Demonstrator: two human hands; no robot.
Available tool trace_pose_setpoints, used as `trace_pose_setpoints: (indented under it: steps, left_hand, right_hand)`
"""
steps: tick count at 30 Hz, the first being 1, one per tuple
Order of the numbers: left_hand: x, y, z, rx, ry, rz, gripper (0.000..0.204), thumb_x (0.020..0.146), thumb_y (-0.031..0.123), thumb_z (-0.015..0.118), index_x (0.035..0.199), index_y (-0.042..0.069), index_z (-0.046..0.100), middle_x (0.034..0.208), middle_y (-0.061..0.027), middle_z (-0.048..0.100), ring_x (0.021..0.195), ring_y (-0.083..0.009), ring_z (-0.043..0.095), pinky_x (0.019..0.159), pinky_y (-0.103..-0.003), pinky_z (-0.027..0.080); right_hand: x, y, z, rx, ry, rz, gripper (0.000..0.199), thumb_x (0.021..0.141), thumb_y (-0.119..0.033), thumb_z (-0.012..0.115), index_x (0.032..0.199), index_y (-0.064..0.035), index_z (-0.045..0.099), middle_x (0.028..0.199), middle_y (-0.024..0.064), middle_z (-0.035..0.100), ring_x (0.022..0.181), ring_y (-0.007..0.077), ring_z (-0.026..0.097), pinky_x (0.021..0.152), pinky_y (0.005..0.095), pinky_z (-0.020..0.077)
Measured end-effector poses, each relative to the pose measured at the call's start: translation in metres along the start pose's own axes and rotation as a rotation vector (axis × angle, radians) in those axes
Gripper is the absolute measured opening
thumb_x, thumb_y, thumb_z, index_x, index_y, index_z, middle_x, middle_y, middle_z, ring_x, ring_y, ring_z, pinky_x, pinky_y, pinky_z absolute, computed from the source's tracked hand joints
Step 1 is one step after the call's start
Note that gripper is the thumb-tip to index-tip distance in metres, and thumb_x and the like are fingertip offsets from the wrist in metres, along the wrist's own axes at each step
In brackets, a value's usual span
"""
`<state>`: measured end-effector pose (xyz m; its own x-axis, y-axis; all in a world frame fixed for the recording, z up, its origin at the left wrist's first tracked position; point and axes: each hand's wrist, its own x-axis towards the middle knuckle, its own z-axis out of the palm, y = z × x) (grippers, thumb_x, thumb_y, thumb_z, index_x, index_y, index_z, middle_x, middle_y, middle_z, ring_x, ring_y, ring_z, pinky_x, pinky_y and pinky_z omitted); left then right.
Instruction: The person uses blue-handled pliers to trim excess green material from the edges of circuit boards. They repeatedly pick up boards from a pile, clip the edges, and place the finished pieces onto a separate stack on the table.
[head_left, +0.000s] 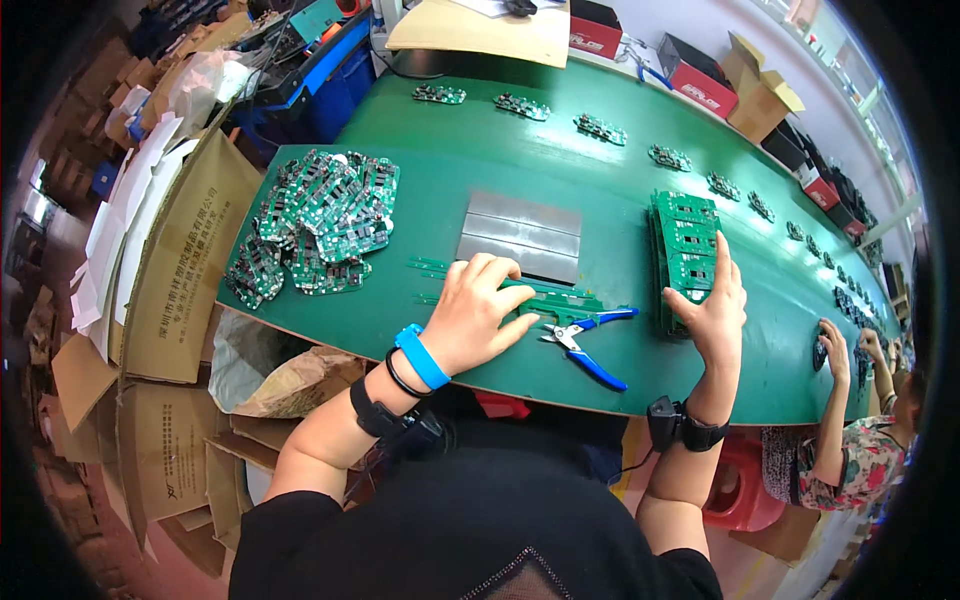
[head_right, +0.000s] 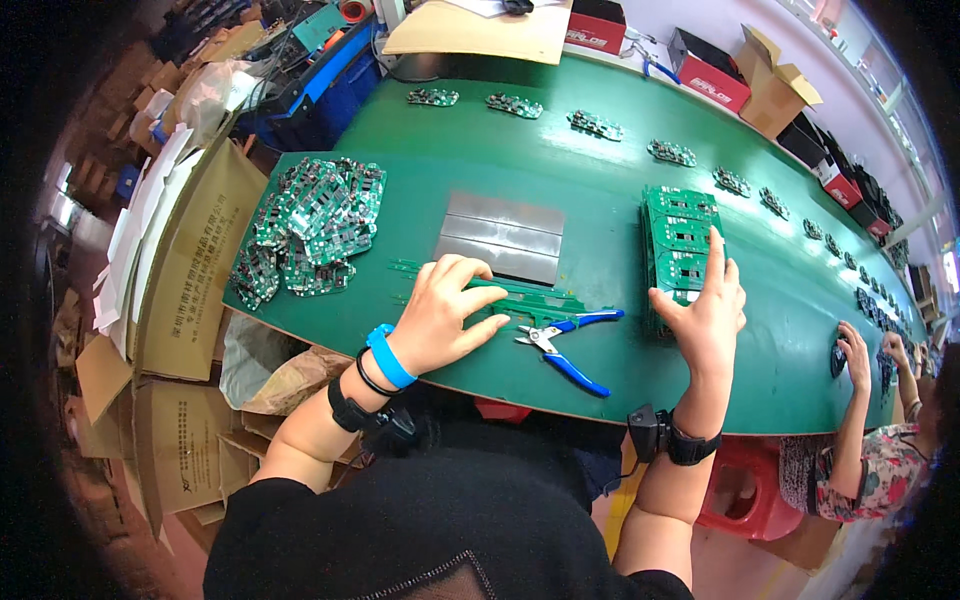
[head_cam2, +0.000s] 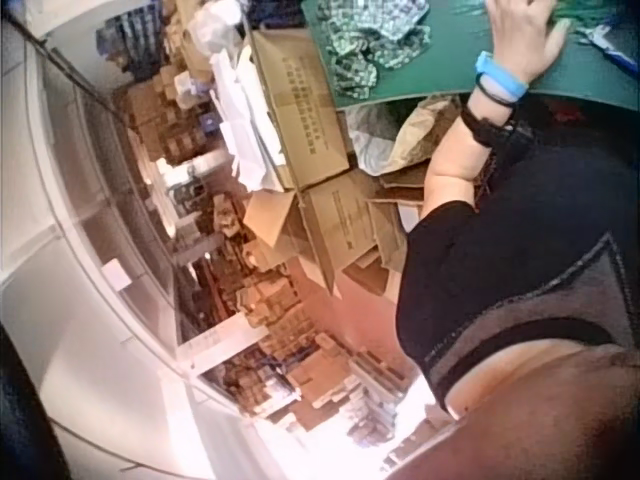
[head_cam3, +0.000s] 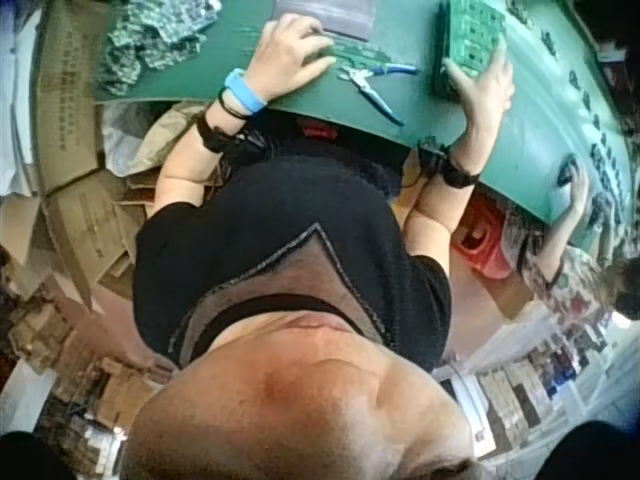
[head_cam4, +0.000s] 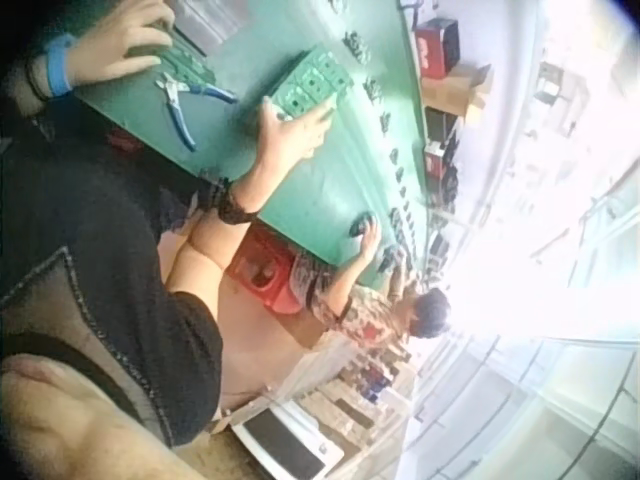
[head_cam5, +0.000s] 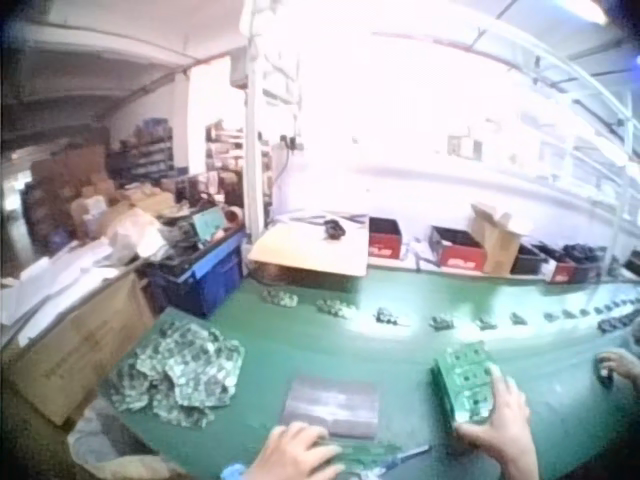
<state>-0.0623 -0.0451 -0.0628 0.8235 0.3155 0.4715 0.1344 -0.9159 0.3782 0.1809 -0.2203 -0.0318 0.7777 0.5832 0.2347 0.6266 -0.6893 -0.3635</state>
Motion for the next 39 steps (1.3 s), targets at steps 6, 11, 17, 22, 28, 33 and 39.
trace_pose_setpoints:
  steps: [6,11,17,22,28,33,39]
  left_hand:
    - [0.000,-0.003,0.006,0.068,-0.061,0.057,0.029,0.078,0.023,0.067,0.101,0.006,0.064,0.118,-0.0122,0.053,0.111,-0.0300,0.047,0.092,-0.041,0.037]
    - [-0.003,-0.008,0.014,-0.413,0.039,-0.089,0.043,0.085,0.028,0.062,0.120,0.005,0.053,0.123,-0.0130,0.052,0.117,-0.0307,0.045,0.097,-0.042,0.036]
    - [0.027,0.031,0.003,-1.767,0.249,-0.635,0.042,0.098,0.027,0.043,0.132,0.002,0.040,0.126,-0.0141,0.051,0.117,-0.0267,0.051,0.097,-0.042,0.044]
    - [0.000,-0.016,-0.023,-1.935,0.260,-0.795,0.042,0.099,0.033,0.034,0.128,0.004,0.045,0.115,-0.0200,0.058,0.106,-0.0335,0.058,0.090,-0.050,0.049]
    - [-0.018,-0.036,-0.038,-2.056,0.167,-0.758,0.051,0.098,0.039,0.033,0.136,0.004,0.037,0.129,-0.0198,0.049,0.115,-0.0355,0.052,0.097,-0.053,0.042]
    - [-0.017,-0.036,-0.036,-2.120,0.092,-0.740,0.051,0.098,0.037,0.036,0.137,0.004,0.035,0.131,-0.0204,0.047,0.116,-0.0378,0.050,0.098,-0.055,0.040]
    - [-0.024,-0.038,-0.026,-2.329,-0.024,-0.658,0.056,0.097,0.043,0.035,0.135,0.003,0.038,0.128,-0.0220,0.049,0.108,-0.0376,0.055,0.093,-0.053,0.045]
  right_hand:
    - [-0.004,0.001,-0.005,0.371,0.160,-0.051,0.089,0.061,-0.016,0.074,0.140,-0.0131,0.034,0.127,0.0166,0.050,0.117,0.0343,0.046,0.100,0.0432,0.0350]
    - [-0.029,-0.041,-0.010,0.582,0.120,-0.262,0.094,0.057,-0.011,0.073,0.141,-0.0046,0.030,0.136,0.0180,0.041,0.124,0.0306,0.041,0.106,0.0397,0.0289]
    - [-0.058,-0.104,0.030,0.667,-0.143,-0.565,0.104,0.058,-0.023,0.084,0.142,-0.0046,0.025,0.141,0.0181,0.033,0.129,0.0324,0.034,0.106,0.0394,0.0277]
    - [-0.064,-0.063,0.011,0.243,-0.282,-0.545,0.111,0.049,-0.028,0.085,0.141,-0.0033,0.027,0.136,0.0194,0.038,0.129,0.0381,0.032,0.105,0.0452,0.0266]
    - [-0.091,-0.035,0.020,0.152,-0.308,-0.469,0.087,0.053,-0.018,0.083,0.129,-0.0005,0.043,0.122,0.0175,0.046,0.118,0.0367,0.040,0.100,0.0424,0.0314]
    - [-0.087,-0.033,0.016,0.477,-0.299,-0.306,0.055,0.058,-0.010,0.072,0.109,0.0001,0.054,0.106,0.0177,0.050,0.101,0.0350,0.051,0.088,0.0392,0.0426]
    - [-0.071,-0.049,0.024,1.182,-0.478,-0.210,0.065,0.068,-0.010,0.073,0.126,0.0015,0.048,0.111,0.0064,0.054,0.101,0.0152,0.051,0.089,0.0277,0.0399]
